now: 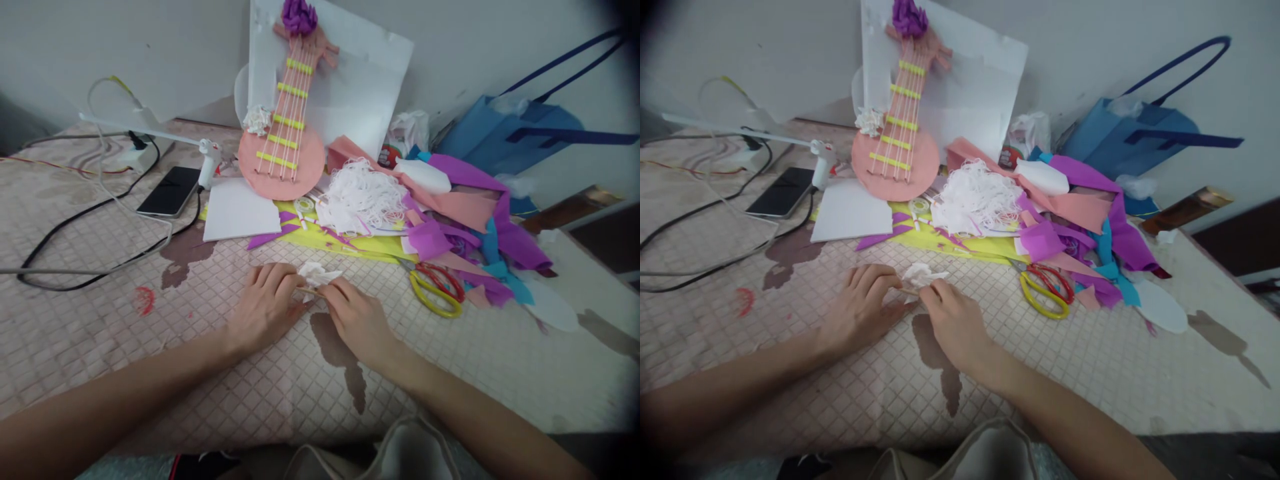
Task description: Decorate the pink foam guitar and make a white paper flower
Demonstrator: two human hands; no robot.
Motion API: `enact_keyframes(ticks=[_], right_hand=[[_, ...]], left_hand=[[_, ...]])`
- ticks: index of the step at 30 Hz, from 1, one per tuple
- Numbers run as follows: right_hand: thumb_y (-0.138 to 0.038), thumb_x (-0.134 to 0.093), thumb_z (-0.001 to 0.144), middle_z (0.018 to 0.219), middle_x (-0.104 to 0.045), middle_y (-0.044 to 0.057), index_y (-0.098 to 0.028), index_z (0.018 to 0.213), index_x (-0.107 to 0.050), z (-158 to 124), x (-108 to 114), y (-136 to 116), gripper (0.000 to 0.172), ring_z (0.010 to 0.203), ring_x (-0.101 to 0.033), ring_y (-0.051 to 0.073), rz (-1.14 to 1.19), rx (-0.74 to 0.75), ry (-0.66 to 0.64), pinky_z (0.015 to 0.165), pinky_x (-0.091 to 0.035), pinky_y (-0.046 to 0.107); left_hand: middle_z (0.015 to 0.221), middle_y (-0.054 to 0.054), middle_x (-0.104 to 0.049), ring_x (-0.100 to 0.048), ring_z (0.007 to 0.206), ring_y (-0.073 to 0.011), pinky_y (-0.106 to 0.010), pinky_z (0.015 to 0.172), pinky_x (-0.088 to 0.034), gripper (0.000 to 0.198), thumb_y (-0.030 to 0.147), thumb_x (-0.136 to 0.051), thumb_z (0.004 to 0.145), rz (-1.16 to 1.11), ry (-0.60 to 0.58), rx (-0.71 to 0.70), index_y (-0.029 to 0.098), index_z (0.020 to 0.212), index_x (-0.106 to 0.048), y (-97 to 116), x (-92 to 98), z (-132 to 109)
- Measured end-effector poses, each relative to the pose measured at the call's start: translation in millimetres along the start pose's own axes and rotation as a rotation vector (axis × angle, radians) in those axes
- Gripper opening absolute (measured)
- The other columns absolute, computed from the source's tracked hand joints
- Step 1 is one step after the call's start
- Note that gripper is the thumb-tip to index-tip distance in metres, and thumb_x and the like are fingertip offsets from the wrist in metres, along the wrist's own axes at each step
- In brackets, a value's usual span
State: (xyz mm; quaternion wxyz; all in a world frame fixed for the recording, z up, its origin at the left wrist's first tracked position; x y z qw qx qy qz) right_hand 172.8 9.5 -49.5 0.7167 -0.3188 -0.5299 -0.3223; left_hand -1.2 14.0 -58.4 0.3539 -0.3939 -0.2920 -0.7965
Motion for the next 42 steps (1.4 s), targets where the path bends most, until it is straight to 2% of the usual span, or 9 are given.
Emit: enact_keyframes(ticks=[10,16,20,26,31,36,42], right_hand=[[-0.008,-0.043,0.085,0.096,-0.059,0.006,-0.019,0.099,-0.056,-0.5,-2.2,-0.7,0.022,0.078,-0.058,0.016,0.062,0.027,0.01,0.061,-0.047,0.028],[-0.009,-0.043,0.086,0.097,-0.059,0.007,-0.019,0.1,-0.055,-3.5,-3.0,-1.4,0.021,0.081,-0.058,0.017,0.068,0.028,-0.009,0.062,-0.048,0.027],[-0.01,-0.043,0.086,0.096,-0.06,0.006,-0.019,0.1,-0.055,-4.9,-3.5,-2.3,0.02,0.079,-0.059,0.017,0.024,0.028,0.001,0.059,-0.047,0.027],[-0.012,-0.042,0.088,0.093,-0.061,0.005,-0.019,0.099,-0.056,-4.5,-2.8,1.8,0.019,0.077,-0.06,0.016,0.02,-0.024,0.028,0.059,-0.046,0.025],[-0.01,-0.042,0.087,0.095,-0.06,0.006,-0.019,0.099,-0.056,-5.0,-2.0,6.1,0.021,0.08,-0.059,0.017,0.038,-0.06,0.042,0.061,-0.047,0.027],[-0.007,-0.04,0.087,0.098,-0.058,0.008,-0.017,0.101,-0.054,-6.8,-3.4,0.7,0.023,0.087,-0.057,0.017,0.126,-0.021,0.042,0.068,-0.048,0.028],[-0.018,-0.046,0.088,0.094,-0.058,0.005,-0.019,0.097,-0.055,-4.0,-5.8,-8.3,0.013,0.079,-0.056,0.017,-0.022,-0.029,0.064,0.058,-0.044,0.027]], left_hand=[[0.09,-0.005,-0.063,-0.054,0.088,-0.0206,-0.034,0.076,-0.038,0.009,0.018,-0.054,0.082,-0.063,-0.125,-0.018,0.018,0.089,-0.049,-1.9,-4.5,-0.5],[0.092,-0.005,-0.062,-0.054,0.087,-0.0198,-0.034,0.075,-0.04,0.01,0.025,-0.052,0.086,-0.109,-0.127,-0.052,0.017,0.091,-0.049,-0.8,-6.9,-1.7],[0.09,-0.005,-0.061,-0.053,0.086,-0.0208,-0.035,0.072,-0.038,0.013,0.028,-0.057,0.084,-0.058,-0.104,-0.049,0.017,0.089,-0.051,0.8,-3.9,-1.9],[0.079,-0.004,-0.061,-0.05,0.078,-0.0195,-0.037,0.072,-0.034,0.01,0.024,-0.054,0.085,0.041,-0.114,-0.039,0.018,0.077,-0.054,1.3,0.1,-2.1],[0.076,-0.002,-0.06,-0.049,0.077,-0.0183,-0.037,0.073,-0.033,0.015,0.021,-0.048,0.088,0.099,-0.084,-0.097,0.018,0.076,-0.055,3.3,0.6,-0.1],[0.074,0.0,-0.06,-0.049,0.074,-0.0165,-0.035,0.072,-0.032,0.013,0.019,-0.05,0.087,0.117,-0.031,-0.182,0.019,0.076,-0.056,5.5,1.3,-0.1],[0.075,0.0,-0.061,-0.051,0.077,-0.0165,-0.035,0.073,-0.033,0.012,0.021,-0.05,0.088,0.081,-0.031,-0.239,0.018,0.079,-0.057,5.8,1.4,0.3]])
Point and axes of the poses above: each hand's wrist, its own z-axis towards the middle knuckle, its own x-axis out of the back of the hand, y = z × x, the point moved 2 cm from there along z, towards the middle knuckle
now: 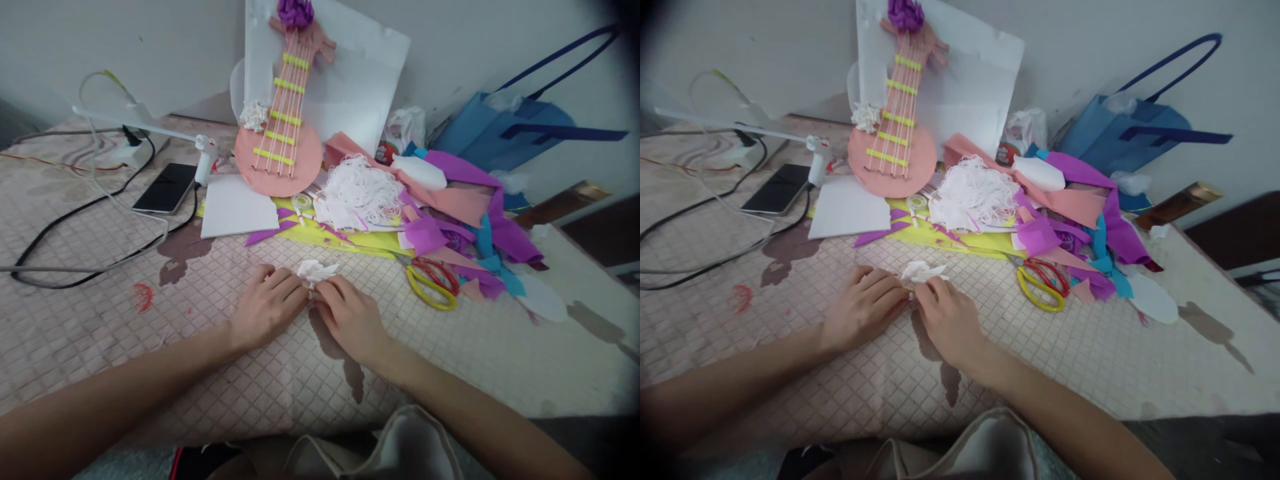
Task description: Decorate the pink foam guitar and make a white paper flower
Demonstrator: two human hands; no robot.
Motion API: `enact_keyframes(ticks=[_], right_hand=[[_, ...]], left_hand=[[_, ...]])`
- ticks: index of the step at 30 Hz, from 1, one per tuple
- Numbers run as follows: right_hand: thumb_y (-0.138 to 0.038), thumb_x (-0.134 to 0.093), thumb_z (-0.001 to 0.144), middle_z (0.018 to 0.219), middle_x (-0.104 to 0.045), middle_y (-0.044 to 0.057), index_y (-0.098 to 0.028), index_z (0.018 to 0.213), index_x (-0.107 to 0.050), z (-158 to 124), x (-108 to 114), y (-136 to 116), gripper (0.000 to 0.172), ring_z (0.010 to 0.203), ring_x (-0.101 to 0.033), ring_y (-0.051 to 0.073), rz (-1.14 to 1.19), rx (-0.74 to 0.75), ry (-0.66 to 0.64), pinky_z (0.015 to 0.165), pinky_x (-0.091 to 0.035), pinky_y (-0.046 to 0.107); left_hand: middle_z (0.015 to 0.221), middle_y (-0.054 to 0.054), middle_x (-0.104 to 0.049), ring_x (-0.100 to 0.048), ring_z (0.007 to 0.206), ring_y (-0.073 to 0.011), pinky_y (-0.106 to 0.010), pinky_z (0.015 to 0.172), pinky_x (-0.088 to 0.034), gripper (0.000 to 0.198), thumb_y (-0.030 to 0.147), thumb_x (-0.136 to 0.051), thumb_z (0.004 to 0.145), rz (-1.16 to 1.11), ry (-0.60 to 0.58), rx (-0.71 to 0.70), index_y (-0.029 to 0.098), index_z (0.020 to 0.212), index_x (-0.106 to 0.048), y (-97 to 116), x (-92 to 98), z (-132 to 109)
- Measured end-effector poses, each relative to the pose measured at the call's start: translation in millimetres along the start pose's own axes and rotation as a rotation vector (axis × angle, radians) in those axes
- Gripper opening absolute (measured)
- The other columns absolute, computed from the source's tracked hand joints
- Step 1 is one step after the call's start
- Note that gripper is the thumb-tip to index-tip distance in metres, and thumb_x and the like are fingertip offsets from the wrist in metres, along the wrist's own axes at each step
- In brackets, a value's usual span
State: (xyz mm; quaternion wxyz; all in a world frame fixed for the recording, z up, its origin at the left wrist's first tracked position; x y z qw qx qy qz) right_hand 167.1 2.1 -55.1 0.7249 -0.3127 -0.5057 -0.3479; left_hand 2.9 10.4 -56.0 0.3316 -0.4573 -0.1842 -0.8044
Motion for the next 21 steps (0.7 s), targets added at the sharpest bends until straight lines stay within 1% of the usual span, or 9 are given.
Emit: enact_keyframes(ticks=[3,8,17,19,21], right_hand=[[-0.019,-0.045,0.089,0.09,-0.058,0.004,-0.019,0.093,-0.056,1.5,-2.0,-1.3,0.011,0.071,-0.054,0.015,-0.059,0.02,0.008,0.054,-0.039,0.026],[-0.016,-0.043,0.089,0.087,-0.058,0.003,-0.019,0.091,-0.056,0.4,-3.4,2.7,0.014,0.067,-0.053,0.013,-0.085,0.049,0.04,0.054,-0.037,0.025],[-0.016,-0.046,0.088,0.088,-0.058,0.002,-0.02,0.091,-0.057,-3.5,-5.5,5.7,0.012,0.069,-0.054,0.013,-0.079,0.04,0.006,0.056,-0.037,0.026],[-0.017,-0.045,0.088,0.088,-0.059,0.003,-0.02,0.092,-0.057,-3.6,-5.5,5.8,0.013,0.069,-0.054,0.013,-0.072,0.035,0.001,0.056,-0.037,0.026],[-0.017,-0.044,0.089,0.087,-0.059,0.003,-0.02,0.093,-0.057,-3.4,-5.2,5.8,0.014,0.07,-0.055,0.013,-0.061,0.031,-0.006,0.056,-0.037,0.026]], left_hand=[[0.075,0.0,-0.06,-0.051,0.077,-0.0165,-0.035,0.073,-0.034,0.013,0.019,-0.05,0.088,0.008,0.005,-0.018,0.017,0.077,-0.057,0.7,0.1,0.4],[0.074,0.0,-0.06,-0.05,0.077,-0.0167,-0.036,0.074,-0.034,0.014,0.019,-0.05,0.088,0.02,0.0,-0.028,0.018,0.075,-0.056,1.1,-0.5,-0.3],[0.074,0.001,-0.06,-0.051,0.077,-0.0172,-0.036,0.074,-0.034,0.012,0.019,-0.052,0.086,0.012,-0.001,-0.015,0.019,0.075,-0.055,0.9,0.4,-0.3],[0.076,0.0,-0.061,-0.051,0.078,-0.0172,-0.035,0.074,-0.034,0.008,0.018,-0.052,0.086,0.005,0.004,0.003,0.019,0.078,-0.055,1.3,0.7,0.3],[0.082,-0.001,-0.062,-0.052,0.081,-0.0179,-0.035,0.074,-0.035,0.003,0.019,-0.053,0.085,-0.003,0.009,0.03,0.019,0.086,-0.057,1.4,0.4,0.9]])
Point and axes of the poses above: each hand's wrist, its own z-axis towards the middle knuckle, its own x-axis out of the back of the hand, y = z × x, the point moved 2 cm from there along z, towards the middle knuckle
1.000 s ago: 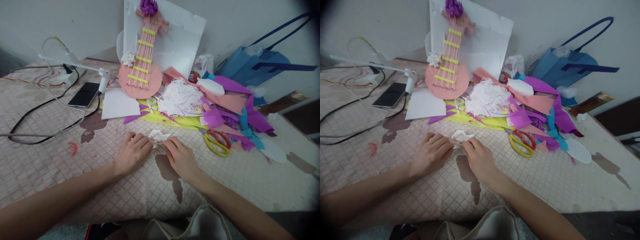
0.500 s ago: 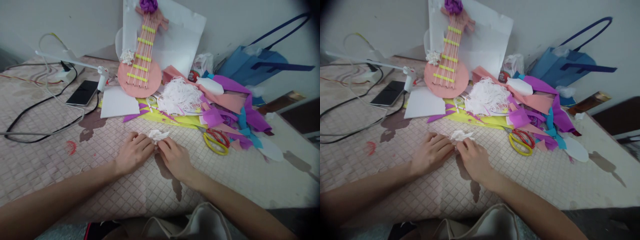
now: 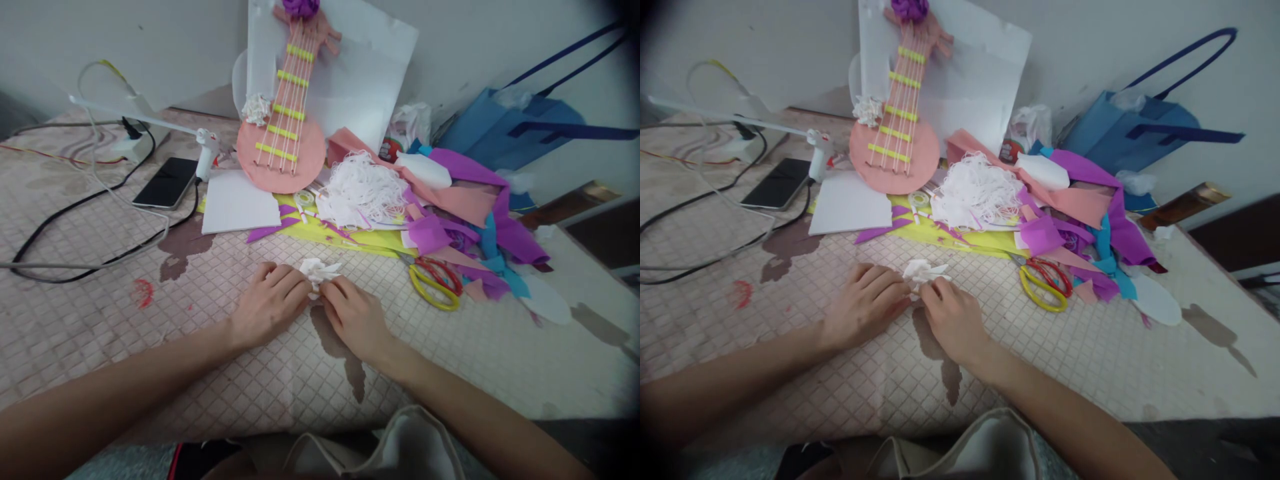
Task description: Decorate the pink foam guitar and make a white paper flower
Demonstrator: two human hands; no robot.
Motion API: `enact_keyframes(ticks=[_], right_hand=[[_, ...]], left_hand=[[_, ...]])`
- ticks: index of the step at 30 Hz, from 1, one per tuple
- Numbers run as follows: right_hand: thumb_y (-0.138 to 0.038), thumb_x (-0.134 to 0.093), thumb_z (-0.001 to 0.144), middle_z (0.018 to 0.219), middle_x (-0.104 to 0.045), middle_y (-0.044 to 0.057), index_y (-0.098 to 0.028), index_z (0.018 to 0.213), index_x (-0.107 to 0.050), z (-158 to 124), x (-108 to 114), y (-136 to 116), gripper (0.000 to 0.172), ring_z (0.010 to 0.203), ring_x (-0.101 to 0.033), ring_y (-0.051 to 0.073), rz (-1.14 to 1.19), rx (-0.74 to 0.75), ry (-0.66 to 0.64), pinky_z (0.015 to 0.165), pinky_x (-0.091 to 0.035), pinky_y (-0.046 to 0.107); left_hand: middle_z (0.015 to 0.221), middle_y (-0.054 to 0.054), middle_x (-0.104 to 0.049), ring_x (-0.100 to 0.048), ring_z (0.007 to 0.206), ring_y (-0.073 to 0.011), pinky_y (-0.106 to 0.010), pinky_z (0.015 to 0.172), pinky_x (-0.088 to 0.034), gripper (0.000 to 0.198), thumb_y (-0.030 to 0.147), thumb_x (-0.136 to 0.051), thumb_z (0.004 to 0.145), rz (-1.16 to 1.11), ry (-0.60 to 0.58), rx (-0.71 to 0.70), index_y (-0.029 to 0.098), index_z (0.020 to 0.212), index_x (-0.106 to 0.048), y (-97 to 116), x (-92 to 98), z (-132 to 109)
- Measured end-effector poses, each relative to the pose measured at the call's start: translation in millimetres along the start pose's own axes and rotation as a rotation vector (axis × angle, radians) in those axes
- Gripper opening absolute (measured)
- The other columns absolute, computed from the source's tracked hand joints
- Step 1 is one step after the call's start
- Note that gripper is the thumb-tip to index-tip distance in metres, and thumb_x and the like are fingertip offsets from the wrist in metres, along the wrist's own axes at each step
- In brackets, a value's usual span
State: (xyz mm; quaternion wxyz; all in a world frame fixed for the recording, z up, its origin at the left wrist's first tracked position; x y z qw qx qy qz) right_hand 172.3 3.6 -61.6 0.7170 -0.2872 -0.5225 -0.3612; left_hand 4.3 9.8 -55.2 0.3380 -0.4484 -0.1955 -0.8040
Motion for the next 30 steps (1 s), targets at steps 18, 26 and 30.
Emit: enact_keyframes(ticks=[18,26,30], right_hand=[[-0.022,-0.045,0.091,0.088,-0.059,0.004,-0.019,0.088,-0.058,-0.9,-2.2,-3.2,0.014,0.07,-0.053,0.013,-0.004,0.041,0.085,0.057,-0.037,0.025],[-0.018,-0.043,0.091,0.087,-0.059,0.004,-0.019,0.088,-0.058,-1.1,-4.9,-4.1,0.015,0.071,-0.052,0.013,0.002,0.058,0.05,0.059,-0.039,0.026],[-0.018,-0.046,0.089,0.09,-0.059,0.004,-0.019,0.088,-0.059,-1.6,-3.2,-2.6,0.013,0.077,-0.054,0.014,0.032,0.047,0.02,0.061,-0.041,0.025]], left_hand=[[0.082,-0.001,-0.063,-0.054,0.083,-0.0172,-0.034,0.075,-0.035,0.008,0.021,-0.051,0.087,-0.062,-0.036,0.024,0.019,0.085,-0.058,-1.2,-1.1,2.1],[0.081,0.0,-0.063,-0.054,0.084,-0.0168,-0.035,0.075,-0.036,0.01,0.022,-0.052,0.088,-0.054,-0.032,0.005,0.018,0.08,-0.057,-1.2,-1.9,1.5],[0.083,0.0,-0.064,-0.054,0.085,-0.0173,-0.035,0.076,-0.035,0.008,0.021,-0.053,0.087,-0.071,-0.05,-0.004,0.019,0.082,-0.058,-1.9,-1.8,0.2]])
Point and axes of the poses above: each hand's wrist, its own z-axis towards the middle knuckle, its own x-axis out of the back of the hand, y = z × x, the point moved 2 cm from there along z, towards the middle knuckle
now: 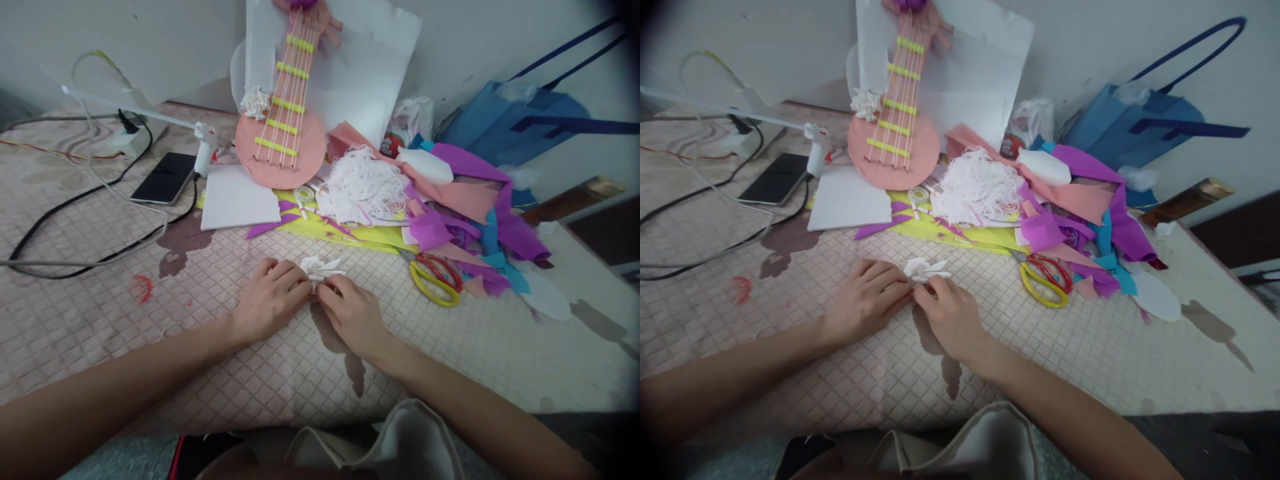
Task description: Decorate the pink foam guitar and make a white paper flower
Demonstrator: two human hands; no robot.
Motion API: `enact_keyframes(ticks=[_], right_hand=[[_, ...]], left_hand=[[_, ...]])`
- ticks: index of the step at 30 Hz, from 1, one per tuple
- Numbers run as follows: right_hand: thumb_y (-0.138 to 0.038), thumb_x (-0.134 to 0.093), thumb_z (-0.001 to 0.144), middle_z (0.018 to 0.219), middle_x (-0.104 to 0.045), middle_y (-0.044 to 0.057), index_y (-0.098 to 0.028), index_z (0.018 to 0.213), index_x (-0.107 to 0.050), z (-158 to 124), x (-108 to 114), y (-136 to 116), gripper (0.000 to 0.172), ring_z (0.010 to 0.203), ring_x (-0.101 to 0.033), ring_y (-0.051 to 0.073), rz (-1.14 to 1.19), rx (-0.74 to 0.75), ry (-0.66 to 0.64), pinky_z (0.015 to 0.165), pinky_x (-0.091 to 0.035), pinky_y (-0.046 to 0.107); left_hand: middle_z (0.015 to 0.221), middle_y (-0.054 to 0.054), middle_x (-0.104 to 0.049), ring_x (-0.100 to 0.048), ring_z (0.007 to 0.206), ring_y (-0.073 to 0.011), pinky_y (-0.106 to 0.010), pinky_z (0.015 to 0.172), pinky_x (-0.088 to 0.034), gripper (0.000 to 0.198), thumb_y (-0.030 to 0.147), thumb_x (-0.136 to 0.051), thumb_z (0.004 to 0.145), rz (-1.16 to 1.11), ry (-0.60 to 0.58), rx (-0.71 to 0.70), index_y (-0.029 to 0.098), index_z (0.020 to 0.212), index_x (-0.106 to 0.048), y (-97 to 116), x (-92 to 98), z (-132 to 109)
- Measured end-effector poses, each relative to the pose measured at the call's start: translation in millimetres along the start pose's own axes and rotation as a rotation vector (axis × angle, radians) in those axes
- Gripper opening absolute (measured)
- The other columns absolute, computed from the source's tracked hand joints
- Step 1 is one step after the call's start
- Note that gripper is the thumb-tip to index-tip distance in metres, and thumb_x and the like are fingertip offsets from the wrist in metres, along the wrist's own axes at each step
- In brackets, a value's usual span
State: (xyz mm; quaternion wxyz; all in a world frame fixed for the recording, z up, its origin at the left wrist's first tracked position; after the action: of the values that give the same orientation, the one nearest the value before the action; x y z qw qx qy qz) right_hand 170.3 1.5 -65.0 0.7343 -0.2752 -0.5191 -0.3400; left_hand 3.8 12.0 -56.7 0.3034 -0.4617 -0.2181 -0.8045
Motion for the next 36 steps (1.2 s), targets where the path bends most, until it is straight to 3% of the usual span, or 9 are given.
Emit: enact_keyframes(ticks=[12,36], right_hand=[[-0.024,-0.042,0.092,0.09,-0.06,0.005,-0.019,0.09,-0.06,1.0,-1.1,3.4,0.019,0.083,-0.057,0.015,0.152,-0.065,0.001,0.065,-0.044,0.025],[-0.023,-0.043,0.091,0.085,-0.059,0.003,-0.019,0.086,-0.055,2.8,5.0,3.6,0.014,0.08,-0.057,0.014,0.324,-0.129,-0.024,0.062,-0.043,0.025]], left_hand=[[0.081,-0.004,-0.063,-0.055,0.083,-0.0189,-0.034,0.074,-0.038,0.008,0.022,-0.05,0.088,-0.067,0.035,0.071,0.016,0.088,-0.055,-0.7,-3.6,-1.4],[0.077,-0.003,-0.063,-0.055,0.082,-0.0173,-0.032,0.072,-0.04,0.009,0.019,-0.049,0.087,-0.126,0.039,0.05,0.016,0.08,-0.055,0.2,-2.1,-0.1]])
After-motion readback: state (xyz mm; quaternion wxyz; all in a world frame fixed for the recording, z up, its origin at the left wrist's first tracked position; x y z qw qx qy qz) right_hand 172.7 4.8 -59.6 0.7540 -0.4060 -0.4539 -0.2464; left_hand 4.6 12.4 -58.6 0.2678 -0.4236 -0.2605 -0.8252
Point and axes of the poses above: each hand's wrist, its own z-axis towards the middle knuckle, its own x-axis out of the back of the hand, y = z × x, the point moved 2 cm from there along z, towards the middle knuckle
